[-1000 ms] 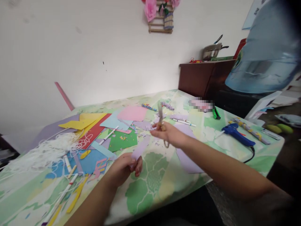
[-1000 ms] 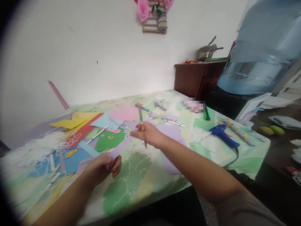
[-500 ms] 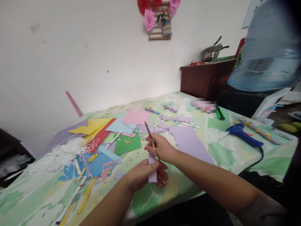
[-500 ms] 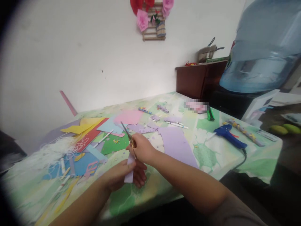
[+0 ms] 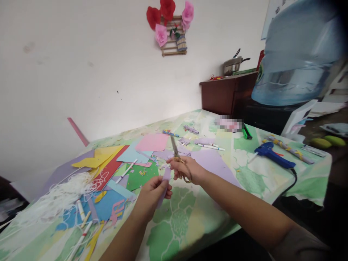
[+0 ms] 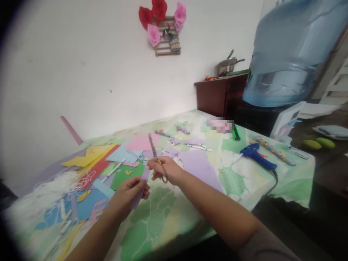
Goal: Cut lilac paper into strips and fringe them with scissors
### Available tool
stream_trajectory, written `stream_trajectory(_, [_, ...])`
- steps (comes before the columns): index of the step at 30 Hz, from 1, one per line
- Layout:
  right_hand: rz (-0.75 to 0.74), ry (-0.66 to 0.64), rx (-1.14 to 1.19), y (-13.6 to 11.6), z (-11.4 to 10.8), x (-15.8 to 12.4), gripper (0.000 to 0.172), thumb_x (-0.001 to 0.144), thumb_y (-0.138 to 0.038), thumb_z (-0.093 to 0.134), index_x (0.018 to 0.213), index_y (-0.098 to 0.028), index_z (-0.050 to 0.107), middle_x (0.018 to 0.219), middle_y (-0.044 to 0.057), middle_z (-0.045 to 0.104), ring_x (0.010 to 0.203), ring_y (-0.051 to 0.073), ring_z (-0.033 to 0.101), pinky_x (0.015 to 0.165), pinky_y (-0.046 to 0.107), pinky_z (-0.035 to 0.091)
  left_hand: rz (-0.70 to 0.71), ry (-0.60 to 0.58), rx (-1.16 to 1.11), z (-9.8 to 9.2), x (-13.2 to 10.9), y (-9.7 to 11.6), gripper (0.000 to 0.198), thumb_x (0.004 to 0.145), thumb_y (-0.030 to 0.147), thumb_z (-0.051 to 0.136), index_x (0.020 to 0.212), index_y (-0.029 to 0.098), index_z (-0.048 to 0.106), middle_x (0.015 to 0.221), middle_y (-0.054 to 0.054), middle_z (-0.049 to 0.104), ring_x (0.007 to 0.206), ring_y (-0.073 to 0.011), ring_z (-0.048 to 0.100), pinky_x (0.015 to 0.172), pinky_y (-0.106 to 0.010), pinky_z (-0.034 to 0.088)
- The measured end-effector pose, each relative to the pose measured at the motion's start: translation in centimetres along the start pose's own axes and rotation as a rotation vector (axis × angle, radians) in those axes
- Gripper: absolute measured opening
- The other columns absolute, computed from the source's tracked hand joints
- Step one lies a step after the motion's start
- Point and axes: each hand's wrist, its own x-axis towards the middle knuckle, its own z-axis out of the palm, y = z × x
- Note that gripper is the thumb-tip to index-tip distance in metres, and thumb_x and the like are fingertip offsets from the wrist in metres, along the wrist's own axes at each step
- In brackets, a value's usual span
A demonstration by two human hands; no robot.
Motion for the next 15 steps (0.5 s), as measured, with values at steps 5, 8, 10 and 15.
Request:
stream_trajectory(5, [0.069, -0.052, 0.122, 1.4, 0.2, 0.6, 0.046, 0.072, -0.060, 0.026, 0.075, -0.017, 0.043, 0.051, -0.006, 0.036, 0.043, 0.007, 0.042, 0.045, 0.022, 0.036, 0.055, 0.192, -0.112, -1.4, 0.8, -1.4, 0.018, 0.061, 0.030, 0.059, 0.065, 0.014, 0.052, 0.053, 0.004, 0.055, 0.048, -0.0084, 0.052, 0.053, -0.022, 0.042])
stream_trajectory(8, [0.106, -0.125, 0.114, 1.9, 0.5, 0.8, 0.047, 0.069, -0.062, 0.028, 0.074, -0.017, 0.042, 0.051, -0.006, 0.035, 0.042, 0.007, 0.038, 0.045, 0.023, 0.036, 0.064, 0.195, -0.114, -1.9, 0.9, -1.8, 0.019, 0.060, 0.031, 0.059, 0.064, 0.014, 0.052, 0.053, 0.003, 0.056, 0.047, -0.0089, 0.052, 0.050, -0.022, 0.042])
stream_trajectory(10, [0.136, -0.174, 0.067, 2.0, 0.5, 0.8, 0.044, 0.068, -0.061, 0.034, 0.072, -0.017, 0.042, 0.048, -0.007, 0.033, 0.039, 0.006, 0.033, 0.040, 0.021, 0.031, 0.060, 0.187, -0.092, -1.9, 0.8, -1.7, 0.020, 0.061, 0.032, 0.058, 0.067, 0.014, 0.053, 0.049, 0.004, 0.055, 0.044, -0.0091, 0.051, 0.047, -0.021, 0.041])
stream_trajectory(15, [0.125, -0.218, -0.248, 1.7, 0.2, 0.0, 0.038, 0.060, -0.052, 0.053, 0.054, -0.017, 0.040, 0.045, -0.007, 0.032, 0.041, 0.005, 0.026, 0.040, 0.020, 0.019, 0.035, 0.203, -0.026, -1.7, 0.4, -1.4, 0.025, 0.064, 0.035, 0.055, 0.079, 0.015, 0.055, 0.050, 0.003, 0.057, 0.045, -0.0107, 0.053, 0.046, -0.023, 0.042])
